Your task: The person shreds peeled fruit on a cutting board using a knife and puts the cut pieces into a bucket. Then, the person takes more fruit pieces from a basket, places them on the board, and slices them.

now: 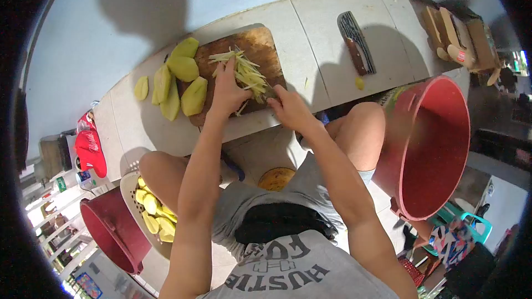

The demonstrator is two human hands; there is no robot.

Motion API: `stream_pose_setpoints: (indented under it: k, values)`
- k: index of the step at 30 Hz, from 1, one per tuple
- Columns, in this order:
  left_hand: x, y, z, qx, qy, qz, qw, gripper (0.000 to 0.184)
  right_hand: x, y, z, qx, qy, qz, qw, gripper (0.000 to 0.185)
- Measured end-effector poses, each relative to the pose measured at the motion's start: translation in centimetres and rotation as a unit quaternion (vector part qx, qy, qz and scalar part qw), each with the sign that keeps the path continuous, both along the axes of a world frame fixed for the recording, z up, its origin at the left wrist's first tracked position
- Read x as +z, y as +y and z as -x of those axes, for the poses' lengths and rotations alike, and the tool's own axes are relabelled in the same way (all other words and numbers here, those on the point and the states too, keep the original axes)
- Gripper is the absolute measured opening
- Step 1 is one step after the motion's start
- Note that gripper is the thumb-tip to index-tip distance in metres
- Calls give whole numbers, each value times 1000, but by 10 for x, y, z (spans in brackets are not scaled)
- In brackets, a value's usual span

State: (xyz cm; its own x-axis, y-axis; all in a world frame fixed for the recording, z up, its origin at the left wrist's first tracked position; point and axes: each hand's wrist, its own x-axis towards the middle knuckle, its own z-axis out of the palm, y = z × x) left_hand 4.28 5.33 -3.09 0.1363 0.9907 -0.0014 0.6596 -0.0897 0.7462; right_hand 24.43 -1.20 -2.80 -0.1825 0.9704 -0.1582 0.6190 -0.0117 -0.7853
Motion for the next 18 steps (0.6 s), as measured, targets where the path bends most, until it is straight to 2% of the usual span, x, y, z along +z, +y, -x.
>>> stream_pose_setpoints:
  k: [4,11,13,14,16,18]
  values:
    - [16,-3,1,5,12,15,1000,109,11,0,0,3,30,24,999,26]
    - [48,4,-7,-49,-3,-89,995,100,41,-7,-5,-21,68,-16,997,24]
    - [60,9,-16,-74,-13,-106,992,97,59,-6,-9,-26,82,27,996,30]
    - [64,12,-22,-61,19,-111,992,95,72,-6,-11,-35,78,56,995,30]
    - [76,14,-29,-32,69,-106,992,92,64,-3,-12,-38,86,27,995,29]
    - [78,20,-28,-58,57,-117,990,91,62,1,-13,-36,96,13,995,28]
